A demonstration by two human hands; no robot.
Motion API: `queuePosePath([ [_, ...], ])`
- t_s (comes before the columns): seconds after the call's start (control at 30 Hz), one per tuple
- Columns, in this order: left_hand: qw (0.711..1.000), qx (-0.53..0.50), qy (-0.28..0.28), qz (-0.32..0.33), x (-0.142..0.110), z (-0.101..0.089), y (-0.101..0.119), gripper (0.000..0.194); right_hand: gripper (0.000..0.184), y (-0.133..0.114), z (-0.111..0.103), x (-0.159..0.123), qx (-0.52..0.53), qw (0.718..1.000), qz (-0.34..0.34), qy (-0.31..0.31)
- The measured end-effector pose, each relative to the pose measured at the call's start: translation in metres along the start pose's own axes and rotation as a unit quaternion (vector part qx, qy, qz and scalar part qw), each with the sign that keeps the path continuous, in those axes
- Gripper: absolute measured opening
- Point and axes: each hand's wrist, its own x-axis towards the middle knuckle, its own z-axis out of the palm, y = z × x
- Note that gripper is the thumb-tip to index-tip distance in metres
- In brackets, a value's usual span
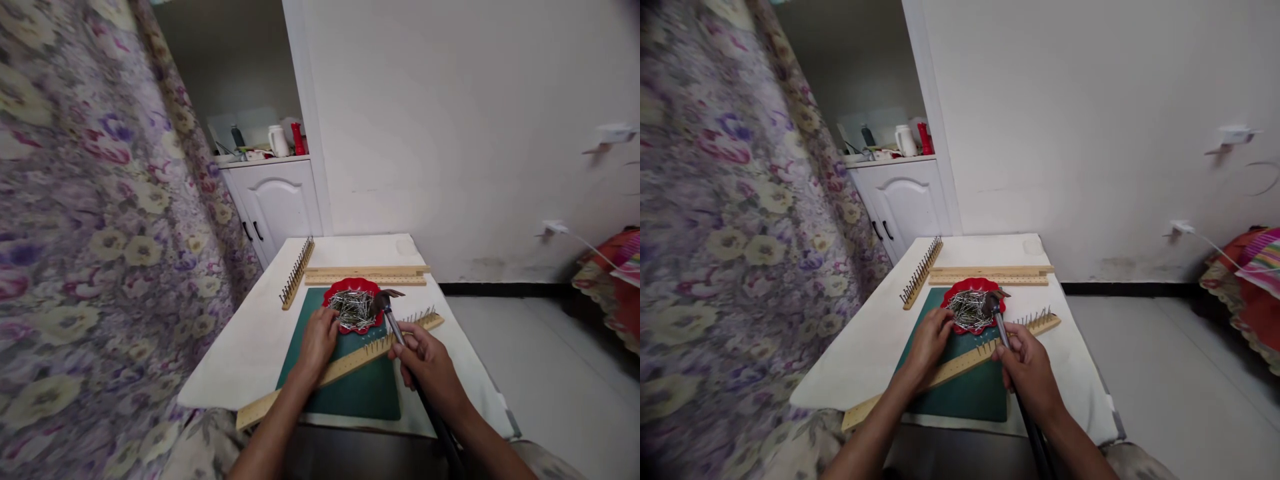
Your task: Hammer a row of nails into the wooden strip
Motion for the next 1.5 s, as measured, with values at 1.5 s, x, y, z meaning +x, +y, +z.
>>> queuePosePath([
  [1.5,0.914,-0.396,0.006,-0.087,-0.059,-0.005,0.077,0.01,0.04,0.022,0.019,0.007,0.066,0.998,-0.024,-0.004],
])
